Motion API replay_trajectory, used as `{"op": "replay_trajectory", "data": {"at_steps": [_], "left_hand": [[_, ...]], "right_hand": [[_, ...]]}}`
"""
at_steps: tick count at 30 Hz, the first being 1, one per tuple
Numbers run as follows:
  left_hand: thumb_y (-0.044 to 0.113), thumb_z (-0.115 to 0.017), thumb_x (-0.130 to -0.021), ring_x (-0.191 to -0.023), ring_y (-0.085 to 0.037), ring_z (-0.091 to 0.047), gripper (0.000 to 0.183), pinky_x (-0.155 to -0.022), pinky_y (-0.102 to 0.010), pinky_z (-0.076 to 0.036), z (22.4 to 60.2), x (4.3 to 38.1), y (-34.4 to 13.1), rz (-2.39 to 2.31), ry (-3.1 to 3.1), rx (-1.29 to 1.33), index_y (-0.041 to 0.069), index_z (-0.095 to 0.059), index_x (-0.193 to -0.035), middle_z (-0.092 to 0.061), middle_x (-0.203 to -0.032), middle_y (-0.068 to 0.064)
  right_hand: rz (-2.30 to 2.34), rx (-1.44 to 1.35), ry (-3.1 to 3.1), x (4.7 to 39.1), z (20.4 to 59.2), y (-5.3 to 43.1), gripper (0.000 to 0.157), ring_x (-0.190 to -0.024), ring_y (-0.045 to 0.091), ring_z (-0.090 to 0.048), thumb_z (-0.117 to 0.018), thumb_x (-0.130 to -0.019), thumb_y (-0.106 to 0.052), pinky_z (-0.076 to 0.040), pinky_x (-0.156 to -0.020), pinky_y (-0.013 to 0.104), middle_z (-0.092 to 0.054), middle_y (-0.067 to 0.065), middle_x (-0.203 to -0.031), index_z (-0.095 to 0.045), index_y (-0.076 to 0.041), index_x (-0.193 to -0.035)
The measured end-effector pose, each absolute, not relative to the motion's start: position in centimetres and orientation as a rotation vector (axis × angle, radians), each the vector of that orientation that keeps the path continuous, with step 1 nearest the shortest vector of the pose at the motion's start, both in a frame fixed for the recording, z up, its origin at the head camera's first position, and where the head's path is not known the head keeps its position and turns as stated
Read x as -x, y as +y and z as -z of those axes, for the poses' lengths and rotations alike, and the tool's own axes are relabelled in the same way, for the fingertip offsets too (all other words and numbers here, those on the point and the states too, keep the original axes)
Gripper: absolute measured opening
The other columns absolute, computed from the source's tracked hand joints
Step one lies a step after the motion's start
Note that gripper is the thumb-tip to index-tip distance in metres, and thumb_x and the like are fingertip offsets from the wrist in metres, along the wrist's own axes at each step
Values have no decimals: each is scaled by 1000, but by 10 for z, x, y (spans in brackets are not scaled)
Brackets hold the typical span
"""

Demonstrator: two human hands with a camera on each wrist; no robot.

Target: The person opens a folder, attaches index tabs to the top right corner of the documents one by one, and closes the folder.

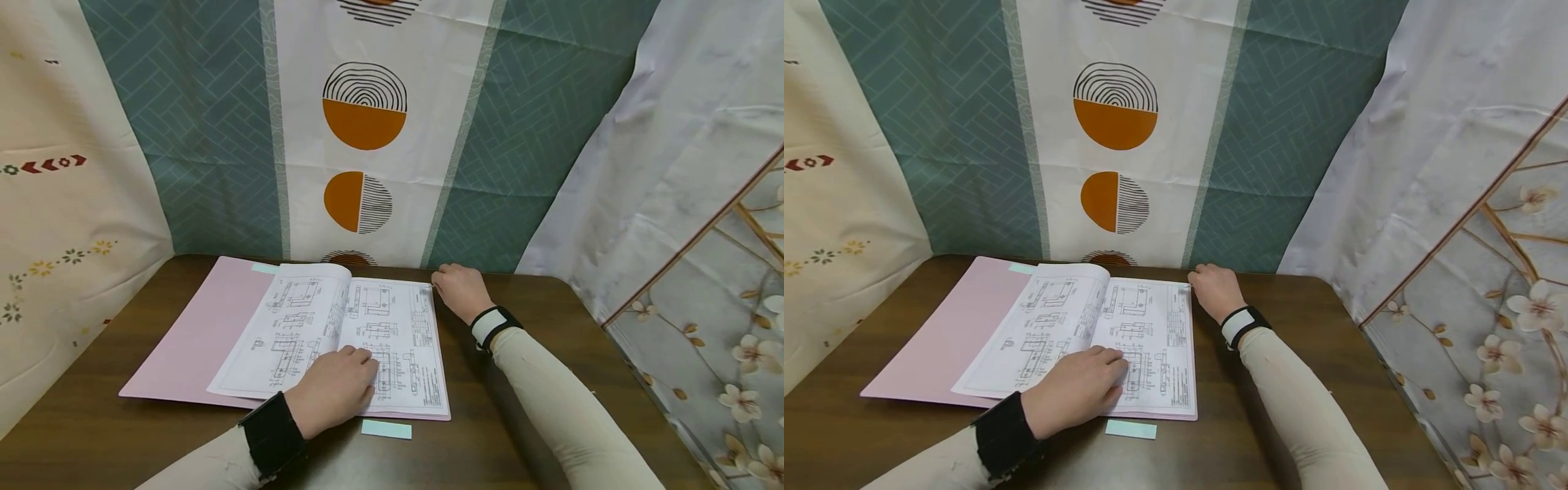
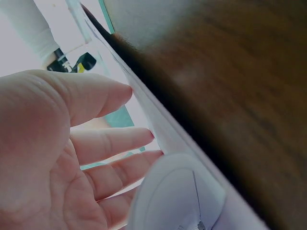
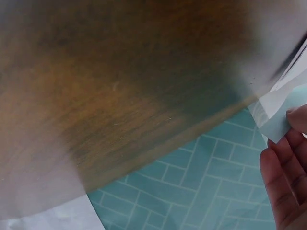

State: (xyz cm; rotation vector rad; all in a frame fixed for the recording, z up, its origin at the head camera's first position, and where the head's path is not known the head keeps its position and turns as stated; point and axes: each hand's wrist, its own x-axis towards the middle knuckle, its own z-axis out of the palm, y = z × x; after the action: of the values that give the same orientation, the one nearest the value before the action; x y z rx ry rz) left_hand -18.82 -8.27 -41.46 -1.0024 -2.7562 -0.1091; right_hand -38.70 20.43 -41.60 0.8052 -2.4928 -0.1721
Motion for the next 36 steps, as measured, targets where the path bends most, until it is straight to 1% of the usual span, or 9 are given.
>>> {"op": "replay_trajectory", "data": {"at_steps": [11, 19, 24, 29, 36], "left_hand": [[27, -82, -98, -95, -26, -70, 27, -80, -41, -60, 413, 186, -82, 131, -2749, 1004, 5, -79, -115, -76, -109, -7], [28, -82, -99, -95, -25, -69, 26, -80, -40, -60, 413, 187, -81, 117, -2756, 1006, 7, -79, -113, -75, -109, -6], [27, -82, -99, -95, -25, -70, 24, -80, -40, -60, 412, 186, -81, 119, -2756, 999, 7, -80, -112, -75, -109, -7], [27, -82, -99, -95, -25, -70, 25, -81, -40, -60, 412, 186, -82, 127, -2772, 999, 7, -80, -113, -76, -110, -7], [27, -82, -99, -93, -24, -69, 23, -78, -39, -59, 412, 186, -82, 124, -2760, 1002, 7, -80, -110, -75, -107, -6]], "right_hand": [[222, -802, -2541, 393, 416, 202, 7, -81, 22, -74, -83, -98, -7, -63, -69, 37, -76, 5, -91, -85, -14, -98], [245, -815, -2544, 394, 418, 204, 9, -81, 22, -74, -82, -98, -7, -63, -70, 37, -76, 5, -91, -86, -15, -96], [256, -824, -2550, 394, 421, 205, 8, -82, 22, -75, -82, -99, -8, -62, -70, 37, -77, 5, -92, -87, -14, -99], [229, -843, -2564, 394, 426, 207, 13, -85, 21, -76, -82, -98, -6, -62, -71, 38, -78, 4, -95, -89, -16, -103], [210, -873, -2551, 395, 429, 210, 19, -86, 19, -76, -83, -95, -3, -62, -70, 38, -78, 0, -94, -90, -20, -101]]}}
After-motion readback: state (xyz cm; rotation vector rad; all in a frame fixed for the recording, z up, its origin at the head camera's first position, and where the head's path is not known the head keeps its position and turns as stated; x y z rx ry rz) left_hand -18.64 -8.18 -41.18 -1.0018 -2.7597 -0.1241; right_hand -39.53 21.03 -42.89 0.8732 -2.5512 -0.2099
